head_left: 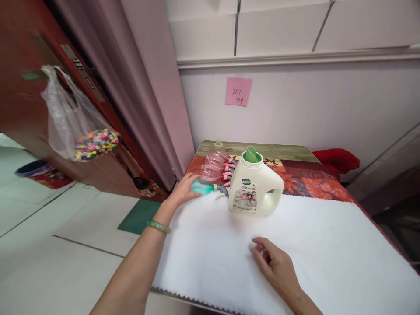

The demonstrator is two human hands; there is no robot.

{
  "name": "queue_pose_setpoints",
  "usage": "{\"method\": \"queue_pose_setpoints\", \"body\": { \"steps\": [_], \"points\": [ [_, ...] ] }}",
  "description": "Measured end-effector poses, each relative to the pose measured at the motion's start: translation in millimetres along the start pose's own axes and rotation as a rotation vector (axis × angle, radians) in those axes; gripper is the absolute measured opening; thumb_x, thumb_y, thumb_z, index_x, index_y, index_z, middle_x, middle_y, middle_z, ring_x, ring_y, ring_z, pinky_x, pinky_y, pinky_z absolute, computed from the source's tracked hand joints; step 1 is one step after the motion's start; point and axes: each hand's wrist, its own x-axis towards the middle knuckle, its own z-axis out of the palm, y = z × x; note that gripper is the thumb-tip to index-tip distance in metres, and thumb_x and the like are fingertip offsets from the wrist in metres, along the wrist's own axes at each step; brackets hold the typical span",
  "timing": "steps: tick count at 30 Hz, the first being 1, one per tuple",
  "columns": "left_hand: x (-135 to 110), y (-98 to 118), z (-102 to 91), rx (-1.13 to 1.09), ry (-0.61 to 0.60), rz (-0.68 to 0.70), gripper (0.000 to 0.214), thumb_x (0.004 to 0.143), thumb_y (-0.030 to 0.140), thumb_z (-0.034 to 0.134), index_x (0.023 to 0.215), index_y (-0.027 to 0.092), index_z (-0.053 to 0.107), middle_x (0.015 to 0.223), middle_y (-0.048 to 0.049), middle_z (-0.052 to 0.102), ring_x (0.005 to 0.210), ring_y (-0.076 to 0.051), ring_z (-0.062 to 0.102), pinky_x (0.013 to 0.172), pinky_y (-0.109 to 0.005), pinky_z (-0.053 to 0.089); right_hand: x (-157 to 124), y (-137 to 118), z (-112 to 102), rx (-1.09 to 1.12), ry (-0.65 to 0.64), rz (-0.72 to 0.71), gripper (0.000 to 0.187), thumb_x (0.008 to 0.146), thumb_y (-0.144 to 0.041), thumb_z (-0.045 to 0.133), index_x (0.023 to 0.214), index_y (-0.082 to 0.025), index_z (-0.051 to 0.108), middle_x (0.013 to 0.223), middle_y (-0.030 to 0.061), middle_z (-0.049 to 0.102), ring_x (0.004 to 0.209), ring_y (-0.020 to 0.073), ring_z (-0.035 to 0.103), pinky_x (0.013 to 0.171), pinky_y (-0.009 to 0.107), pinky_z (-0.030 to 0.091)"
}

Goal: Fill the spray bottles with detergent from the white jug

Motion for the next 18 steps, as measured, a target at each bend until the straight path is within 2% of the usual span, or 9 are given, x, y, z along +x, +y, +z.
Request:
{"method": "queue_pose_setpoints", "body": {
  "steps": [4,11,13,16,18],
  "points": [
    [-1,-4,3.0,-0.023,0.061,0.013,0.068,0.067,0.041,0.078,0.129,0.022,0.059,0.130,-0.0110,0.060,0.126,-0.033,0.052,0.109,-0.048,0.040,1,-1,0,-0.007,0.004,-0.001,0.019,0.095,-0.036,0.055,0.111,-0.026,0.060,0.078,-0.0032,0.069,0.051,0.0110,0.059,0.053,0.023,0.050],
    [9,-8,17.5,-0.052,0.138,-0.068,0.071,0.064,0.038,0.080,0.130,0.021,0.059,0.139,-0.0139,0.053,0.135,-0.037,0.045,0.113,-0.050,0.035,1,-1,1,-0.012,-0.003,-0.003,0.018,0.096,-0.036,0.055,0.111,-0.026,0.058,0.079,-0.0037,0.068,0.051,0.0107,0.058,0.052,0.023,0.049],
    [14,-5,23.4,-0.067,0.149,-0.101,0.078,0.063,0.036,0.082,0.135,0.020,0.055,0.148,-0.0164,0.045,0.143,-0.038,0.037,0.117,-0.050,0.031,1,-1,1,-0.015,0.000,-0.003,0.018,0.096,-0.036,0.055,0.111,-0.027,0.058,0.078,-0.0039,0.068,0.051,0.0107,0.058,0.052,0.024,0.049],
    [21,-4,27.0,-0.102,0.175,-0.158,0.103,0.057,0.039,0.087,0.147,0.018,0.041,0.160,-0.0203,0.027,0.152,-0.041,0.016,0.119,-0.052,0.025,1,-1,0,-0.013,-0.007,0.001,0.018,0.096,-0.037,0.055,0.111,-0.027,0.058,0.079,-0.0038,0.068,0.050,0.0110,0.058,0.051,0.024,0.049],
    [28,-5,24.7,-0.136,0.177,-0.181,0.118,0.051,0.041,0.091,0.152,0.018,0.034,0.162,-0.0215,0.024,0.153,-0.042,0.012,0.119,-0.054,0.026,1,-1,0,-0.014,-0.012,0.004,0.018,0.096,-0.036,0.055,0.111,-0.027,0.058,0.079,-0.0036,0.069,0.050,0.0112,0.058,0.052,0.024,0.049]
  ]
}}
